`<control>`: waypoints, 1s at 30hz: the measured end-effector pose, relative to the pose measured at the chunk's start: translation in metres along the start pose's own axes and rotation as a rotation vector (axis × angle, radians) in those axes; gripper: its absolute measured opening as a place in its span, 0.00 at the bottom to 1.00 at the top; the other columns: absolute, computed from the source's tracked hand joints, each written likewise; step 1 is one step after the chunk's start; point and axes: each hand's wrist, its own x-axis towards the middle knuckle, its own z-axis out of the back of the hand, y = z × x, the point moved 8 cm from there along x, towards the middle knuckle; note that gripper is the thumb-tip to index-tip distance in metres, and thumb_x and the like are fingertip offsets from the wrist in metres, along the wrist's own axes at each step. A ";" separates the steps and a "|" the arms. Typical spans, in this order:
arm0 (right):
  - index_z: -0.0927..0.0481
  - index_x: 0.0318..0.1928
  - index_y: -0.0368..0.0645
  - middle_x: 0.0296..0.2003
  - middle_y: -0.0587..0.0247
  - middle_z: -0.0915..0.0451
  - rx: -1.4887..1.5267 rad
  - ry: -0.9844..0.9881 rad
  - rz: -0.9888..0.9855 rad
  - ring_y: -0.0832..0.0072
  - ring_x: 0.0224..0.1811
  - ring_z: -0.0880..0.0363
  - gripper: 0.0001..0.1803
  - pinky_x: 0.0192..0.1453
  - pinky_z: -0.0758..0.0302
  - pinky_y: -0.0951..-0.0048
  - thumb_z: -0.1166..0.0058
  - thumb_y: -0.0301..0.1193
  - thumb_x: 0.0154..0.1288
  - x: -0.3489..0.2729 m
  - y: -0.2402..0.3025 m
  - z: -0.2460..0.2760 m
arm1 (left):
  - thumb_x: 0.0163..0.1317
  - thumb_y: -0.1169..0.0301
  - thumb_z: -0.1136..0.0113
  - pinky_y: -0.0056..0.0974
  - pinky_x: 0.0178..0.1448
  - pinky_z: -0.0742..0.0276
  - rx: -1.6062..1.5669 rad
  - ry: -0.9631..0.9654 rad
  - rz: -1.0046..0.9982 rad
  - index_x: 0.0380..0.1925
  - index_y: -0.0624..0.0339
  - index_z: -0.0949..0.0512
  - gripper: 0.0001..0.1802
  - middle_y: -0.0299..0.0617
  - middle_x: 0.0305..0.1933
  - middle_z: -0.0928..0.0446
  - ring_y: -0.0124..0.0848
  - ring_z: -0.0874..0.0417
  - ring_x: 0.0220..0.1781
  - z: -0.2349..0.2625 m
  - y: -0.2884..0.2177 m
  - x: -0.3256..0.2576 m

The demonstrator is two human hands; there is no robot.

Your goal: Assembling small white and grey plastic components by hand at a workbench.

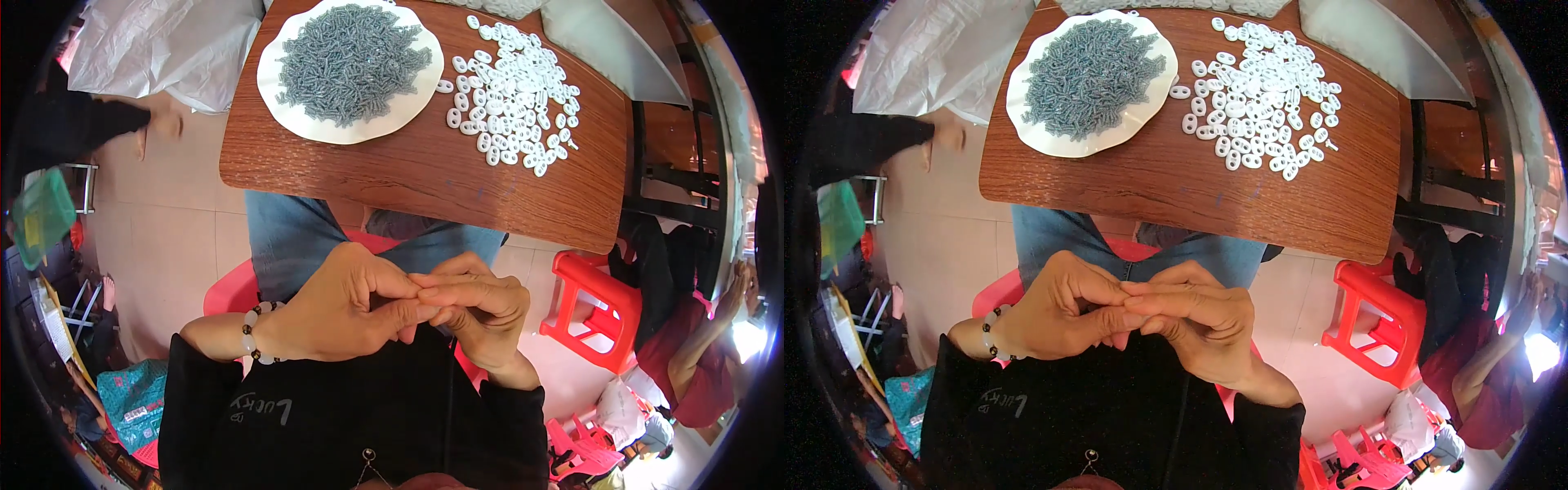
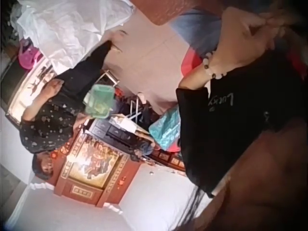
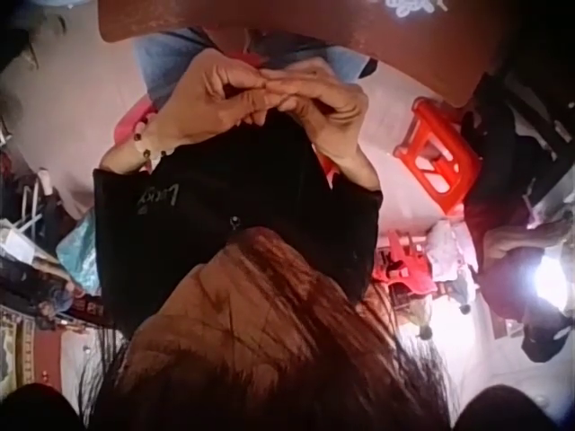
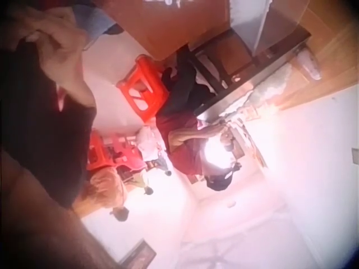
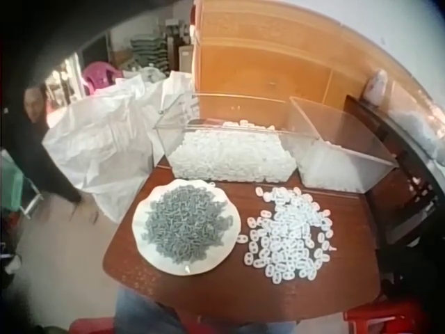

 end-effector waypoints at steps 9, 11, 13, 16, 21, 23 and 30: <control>0.21 0.52 0.34 0.56 0.46 0.25 0.074 -0.112 -0.088 0.65 0.53 0.23 0.21 0.58 0.29 0.68 0.39 0.34 0.62 0.010 -0.030 0.027 | 0.66 0.65 0.41 0.24 0.25 0.30 -0.085 -0.083 -0.076 0.30 0.64 0.16 0.14 0.36 0.21 0.21 0.18 0.25 0.21 0.007 0.013 0.044; 0.26 0.58 0.33 0.56 0.44 0.25 0.338 -0.152 -0.066 0.63 0.58 0.26 0.27 0.61 0.30 0.66 0.38 0.34 0.62 0.011 -0.033 0.031 | 0.66 0.63 0.41 0.24 0.25 0.30 -0.105 -0.068 -0.099 0.30 0.64 0.16 0.14 0.36 0.21 0.21 0.18 0.25 0.22 0.004 0.010 0.049; 0.29 0.60 0.33 0.57 0.43 0.26 0.345 -0.142 -0.053 0.64 0.59 0.26 0.29 0.61 0.30 0.65 0.38 0.33 0.61 0.012 -0.031 0.032 | 0.66 0.63 0.41 0.23 0.24 0.31 -0.128 -0.098 -0.114 0.29 0.63 0.16 0.15 0.35 0.21 0.21 0.17 0.27 0.21 0.006 0.012 0.051; 0.33 0.63 0.32 0.58 0.42 0.28 0.345 -0.116 -0.041 0.64 0.59 0.26 0.32 0.61 0.29 0.64 0.38 0.31 0.61 0.013 -0.029 0.032 | 0.66 0.62 0.41 0.23 0.23 0.34 -0.127 -0.118 -0.140 0.30 0.63 0.16 0.15 0.34 0.21 0.22 0.17 0.28 0.20 0.005 0.011 0.049; 0.32 0.62 0.31 0.58 0.43 0.27 0.350 -0.111 -0.052 0.65 0.57 0.24 0.31 0.59 0.27 0.65 0.38 0.26 0.60 0.017 -0.030 0.033 | 0.67 0.63 0.42 0.22 0.22 0.37 -0.102 -0.152 -0.189 0.32 0.63 0.16 0.14 0.33 0.21 0.23 0.15 0.30 0.20 0.007 0.013 0.049; 0.30 0.60 0.32 0.54 0.51 0.25 0.322 -0.078 -0.025 0.71 0.48 0.22 0.25 0.53 0.23 0.70 0.43 0.18 0.62 0.019 -0.025 0.030 | 0.67 0.63 0.42 0.22 0.22 0.37 -0.116 -0.154 -0.218 0.32 0.63 0.16 0.14 0.33 0.20 0.24 0.15 0.31 0.20 0.006 0.013 0.049; 0.23 0.54 0.34 0.39 0.62 0.24 -0.005 -0.095 -0.001 0.76 0.42 0.22 0.18 0.46 0.22 0.76 0.43 0.20 0.62 0.027 -0.007 0.025 | 0.66 0.62 0.41 0.22 0.23 0.38 -0.172 -0.171 -0.217 0.28 0.64 0.17 0.16 0.32 0.20 0.24 0.14 0.32 0.20 0.011 0.021 0.048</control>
